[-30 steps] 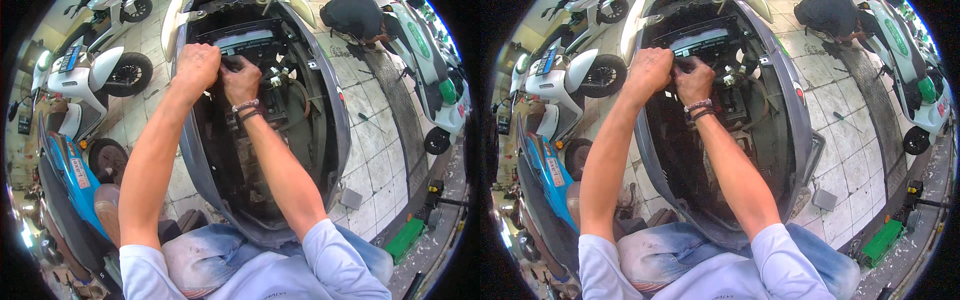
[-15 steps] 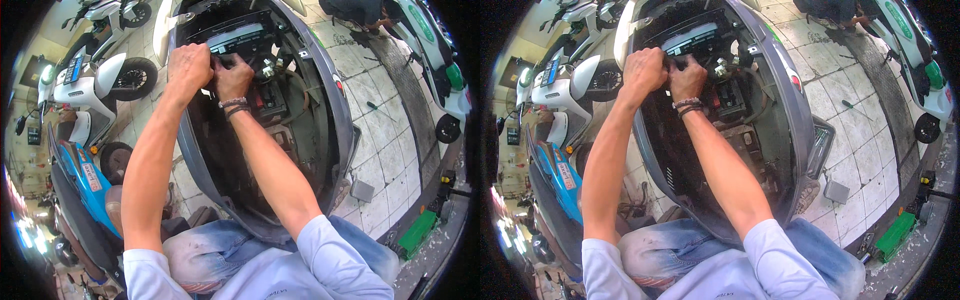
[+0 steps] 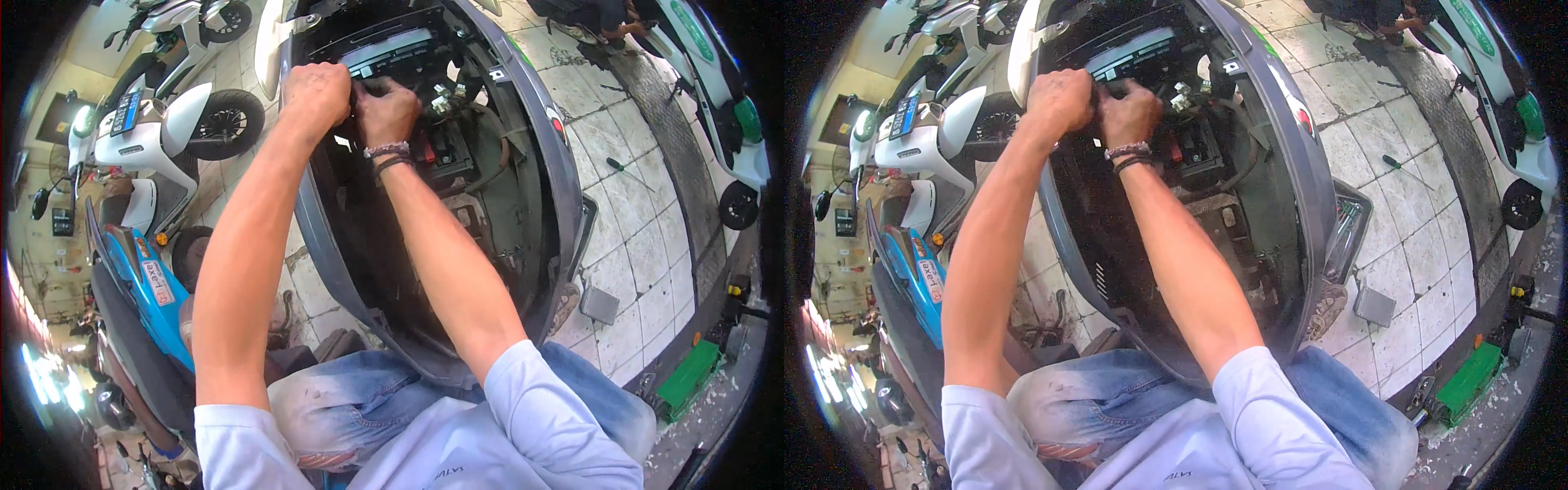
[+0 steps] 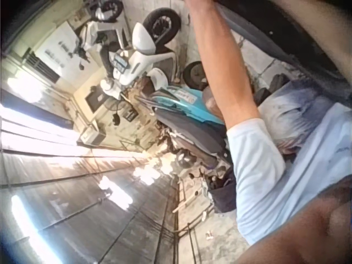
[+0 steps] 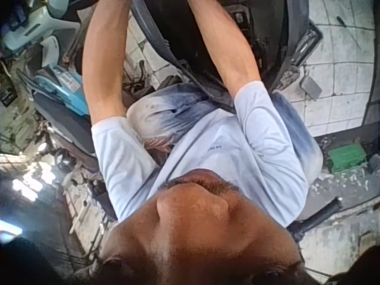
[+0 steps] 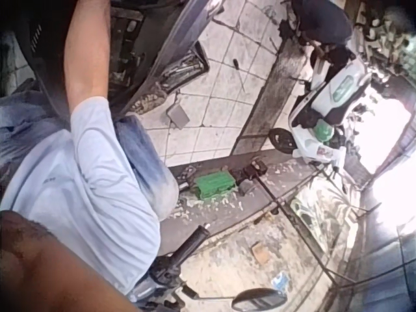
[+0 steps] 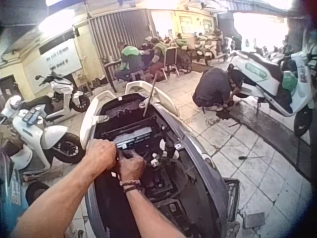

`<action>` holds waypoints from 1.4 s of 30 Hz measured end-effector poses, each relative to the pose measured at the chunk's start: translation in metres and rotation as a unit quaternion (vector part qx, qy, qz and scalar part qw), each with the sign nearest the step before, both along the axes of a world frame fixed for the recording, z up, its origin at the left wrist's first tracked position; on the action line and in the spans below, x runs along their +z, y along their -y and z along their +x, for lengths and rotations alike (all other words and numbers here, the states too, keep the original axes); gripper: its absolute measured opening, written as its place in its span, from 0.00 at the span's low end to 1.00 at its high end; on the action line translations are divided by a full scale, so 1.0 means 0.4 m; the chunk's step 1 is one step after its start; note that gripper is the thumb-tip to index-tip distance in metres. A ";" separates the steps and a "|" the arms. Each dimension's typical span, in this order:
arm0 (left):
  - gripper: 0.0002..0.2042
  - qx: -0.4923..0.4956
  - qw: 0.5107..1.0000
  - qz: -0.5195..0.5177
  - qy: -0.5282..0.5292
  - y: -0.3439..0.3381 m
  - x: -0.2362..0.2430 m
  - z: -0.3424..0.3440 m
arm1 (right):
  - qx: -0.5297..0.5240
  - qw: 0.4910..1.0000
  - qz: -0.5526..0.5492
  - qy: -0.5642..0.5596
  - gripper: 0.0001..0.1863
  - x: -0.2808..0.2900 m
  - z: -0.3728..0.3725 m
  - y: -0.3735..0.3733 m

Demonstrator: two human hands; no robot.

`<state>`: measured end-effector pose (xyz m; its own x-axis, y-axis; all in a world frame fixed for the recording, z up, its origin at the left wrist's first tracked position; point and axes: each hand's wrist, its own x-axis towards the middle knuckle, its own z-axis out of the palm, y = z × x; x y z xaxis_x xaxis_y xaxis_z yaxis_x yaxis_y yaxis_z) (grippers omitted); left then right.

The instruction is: The person disassembles a component of an electric scooter using an impact driver, then installs a electronic control unit into the scooter compartment and secures it with a T-handle wrench.

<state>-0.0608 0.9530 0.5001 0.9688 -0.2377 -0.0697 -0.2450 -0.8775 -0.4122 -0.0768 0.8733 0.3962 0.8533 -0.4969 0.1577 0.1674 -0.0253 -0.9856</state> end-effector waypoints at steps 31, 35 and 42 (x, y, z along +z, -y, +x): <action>0.28 0.477 0.328 -0.771 0.265 0.218 -0.463 -0.261 | 0.223 0.908 -0.327 -0.135 0.31 0.102 0.080 0.125; 0.30 0.568 0.354 -0.717 0.194 0.216 -0.417 -0.326 | 0.212 0.915 -0.318 -0.132 0.31 0.101 0.071 0.133; 0.34 0.394 0.571 -0.666 0.275 0.274 -0.415 -0.376 | 0.198 0.920 -0.317 -0.115 0.29 0.083 0.073 0.136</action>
<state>-0.2113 0.8434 0.3342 0.5998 0.7995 0.0311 0.2873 -0.2515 0.9242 -0.0476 0.8191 0.4295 0.9948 -0.0101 0.1009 0.0756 -0.5892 -0.8044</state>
